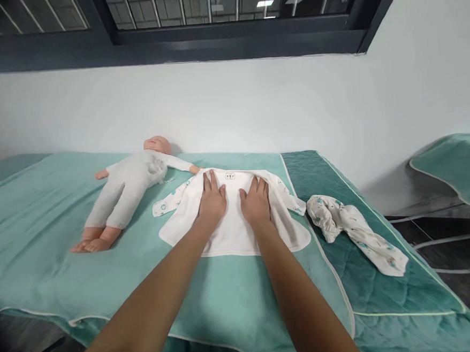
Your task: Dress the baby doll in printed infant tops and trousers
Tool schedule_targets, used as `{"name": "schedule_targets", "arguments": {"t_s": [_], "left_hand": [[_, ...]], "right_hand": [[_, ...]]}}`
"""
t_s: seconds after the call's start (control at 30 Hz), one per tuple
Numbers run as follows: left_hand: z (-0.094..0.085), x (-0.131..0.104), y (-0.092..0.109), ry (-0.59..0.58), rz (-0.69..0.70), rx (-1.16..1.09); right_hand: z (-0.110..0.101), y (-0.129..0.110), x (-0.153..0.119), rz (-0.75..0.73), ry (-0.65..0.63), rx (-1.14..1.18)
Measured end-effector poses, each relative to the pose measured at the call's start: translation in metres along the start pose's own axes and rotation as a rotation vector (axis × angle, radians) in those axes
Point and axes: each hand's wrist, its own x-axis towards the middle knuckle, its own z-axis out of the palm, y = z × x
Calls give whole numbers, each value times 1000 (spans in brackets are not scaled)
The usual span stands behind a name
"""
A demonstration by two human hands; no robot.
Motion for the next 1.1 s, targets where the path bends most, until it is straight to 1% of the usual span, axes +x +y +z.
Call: {"name": "schedule_targets", "arguments": {"t_s": [0.1,0.2,0.33,0.43,0.57,0.8,0.97,1.1], "left_hand": [[3,7,-2,-95,-73,34],[4,15,-3,-187,-117,68],[7,19,-6,-218,-118,112],[11,19,-7,-232,-112,155],[12,18,-7,-253,-101,177],[10,18,-5,-254,-84,186],[9,17,-5,-245,-101,184],[9,15,-5,-229,-111,185]], "right_hand": [[5,0,1,29,-76,-61],[5,-2,3,78,-165,-108],[2,-5,5,158,-291,-161],[0,-5,6,174,-343,-176],[1,-6,8,165,-363,-187],[-2,-8,14,118,-384,-209],[-6,-9,12,97,-331,-207],[-10,-8,8,42,-265,-184]]}}
